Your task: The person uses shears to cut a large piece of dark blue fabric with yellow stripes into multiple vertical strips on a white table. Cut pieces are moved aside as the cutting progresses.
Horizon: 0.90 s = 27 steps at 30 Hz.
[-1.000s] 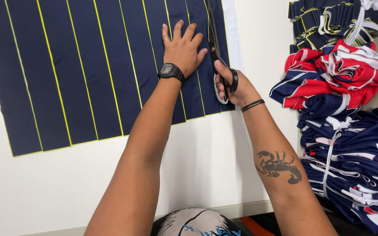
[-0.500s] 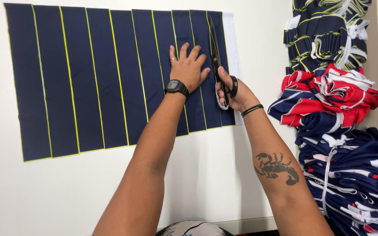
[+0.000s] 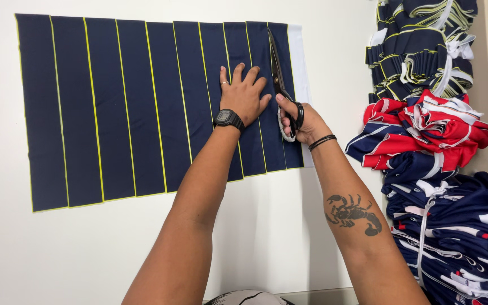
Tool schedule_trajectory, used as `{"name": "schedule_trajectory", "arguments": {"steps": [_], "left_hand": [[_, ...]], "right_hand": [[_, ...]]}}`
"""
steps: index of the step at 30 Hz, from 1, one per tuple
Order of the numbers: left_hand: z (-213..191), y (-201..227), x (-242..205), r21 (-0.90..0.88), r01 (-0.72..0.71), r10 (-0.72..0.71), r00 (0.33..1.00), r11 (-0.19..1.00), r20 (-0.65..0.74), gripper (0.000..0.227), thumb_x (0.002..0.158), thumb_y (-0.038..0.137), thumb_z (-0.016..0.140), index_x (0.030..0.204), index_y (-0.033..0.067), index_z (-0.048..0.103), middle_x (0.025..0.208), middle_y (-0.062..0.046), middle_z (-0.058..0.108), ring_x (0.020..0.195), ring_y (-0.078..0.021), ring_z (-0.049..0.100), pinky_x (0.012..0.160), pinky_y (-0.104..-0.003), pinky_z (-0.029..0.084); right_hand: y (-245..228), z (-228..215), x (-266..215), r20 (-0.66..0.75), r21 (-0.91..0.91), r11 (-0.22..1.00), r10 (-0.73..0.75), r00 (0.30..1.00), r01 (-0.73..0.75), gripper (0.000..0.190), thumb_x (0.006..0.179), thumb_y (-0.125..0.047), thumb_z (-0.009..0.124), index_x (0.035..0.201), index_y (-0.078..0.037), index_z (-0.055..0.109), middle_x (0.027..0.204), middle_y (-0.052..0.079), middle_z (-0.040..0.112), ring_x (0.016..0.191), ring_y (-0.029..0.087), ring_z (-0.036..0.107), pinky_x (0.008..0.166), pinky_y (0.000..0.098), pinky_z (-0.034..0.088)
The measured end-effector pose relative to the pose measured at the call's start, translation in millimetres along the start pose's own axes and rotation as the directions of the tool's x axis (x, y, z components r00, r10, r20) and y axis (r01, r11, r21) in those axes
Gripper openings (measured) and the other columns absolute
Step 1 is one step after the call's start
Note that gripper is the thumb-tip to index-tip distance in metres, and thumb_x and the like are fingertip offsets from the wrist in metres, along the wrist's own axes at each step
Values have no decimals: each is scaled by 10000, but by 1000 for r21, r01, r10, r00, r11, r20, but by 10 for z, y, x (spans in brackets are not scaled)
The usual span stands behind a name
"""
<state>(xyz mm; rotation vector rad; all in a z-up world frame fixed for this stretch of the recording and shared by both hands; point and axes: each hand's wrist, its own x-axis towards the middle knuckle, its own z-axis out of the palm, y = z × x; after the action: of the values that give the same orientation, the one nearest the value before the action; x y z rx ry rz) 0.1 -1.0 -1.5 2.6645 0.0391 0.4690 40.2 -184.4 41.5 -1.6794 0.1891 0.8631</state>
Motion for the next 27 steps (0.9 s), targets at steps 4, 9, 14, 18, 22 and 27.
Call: {"name": "schedule_trajectory", "arguments": {"steps": [4, 9, 14, 18, 22, 27], "left_hand": [[-32, 1, 14, -5, 7, -7, 1000, 1000, 6, 404, 862, 442, 690, 1180, 192, 676, 1413, -42, 529, 1388, -352, 390, 1119, -726, 171], [-61, 24, 14, 1, 18, -18, 1000, 1000, 25, 399, 857, 441, 684, 1174, 200, 676, 1415, -40, 524, 1389, -350, 384, 1119, -724, 168], [-75, 22, 15, -5, 19, -19, 999, 1000, 40, 393, 864, 440, 679, 1175, 201, 674, 1424, -41, 520, 1394, -351, 381, 1126, -719, 167], [-62, 18, 18, 3, 24, -24, 999, 1000, 44, 389, 860, 438, 680, 1171, 203, 675, 1415, -43, 522, 1393, -354, 381, 1122, -720, 168], [-33, 5, 9, -6, 18, -18, 1000, 1000, 20, 401, 848, 436, 690, 1172, 200, 677, 1412, -45, 528, 1392, -354, 386, 1122, -718, 174], [-13, 18, 17, -12, 17, -17, 1000, 1000, 9, 402, 846, 440, 692, 1169, 201, 681, 1413, -41, 533, 1388, -352, 391, 1121, -722, 172]], "right_hand": [[-72, 10, 8, 26, 8, 999, 45, 999, -45, 622, 799, -707, 671, 671, -106, 576, 496, 7, 508, 392, 140, 510, 395, 271, 453], [-212, 31, 86, 33, -6, 1000, 16, 999, -16, 631, 801, -718, 660, 677, -106, 572, 501, 14, 510, 398, 146, 506, 406, 279, 455], [-274, 29, 192, 25, -12, 1000, 1, 1000, -1, 623, 805, -713, 667, 681, -110, 574, 504, 13, 512, 397, 144, 501, 407, 275, 452], [-264, 4, 272, 20, -20, 1000, 1, 1000, 0, 607, 811, -700, 680, 676, -119, 565, 499, 1, 498, 387, 129, 492, 391, 260, 440], [-211, 16, 315, 11, -19, 1000, -22, 1000, 22, 533, 827, -595, 772, 699, -120, 568, 532, -9, 518, 410, 115, 499, 390, 258, 427], [-268, 37, 198, -16, -8, 997, -74, 997, 74, 551, 854, -611, 711, 721, -89, 597, 527, 10, 532, 401, 129, 512, 395, 259, 445]]}}
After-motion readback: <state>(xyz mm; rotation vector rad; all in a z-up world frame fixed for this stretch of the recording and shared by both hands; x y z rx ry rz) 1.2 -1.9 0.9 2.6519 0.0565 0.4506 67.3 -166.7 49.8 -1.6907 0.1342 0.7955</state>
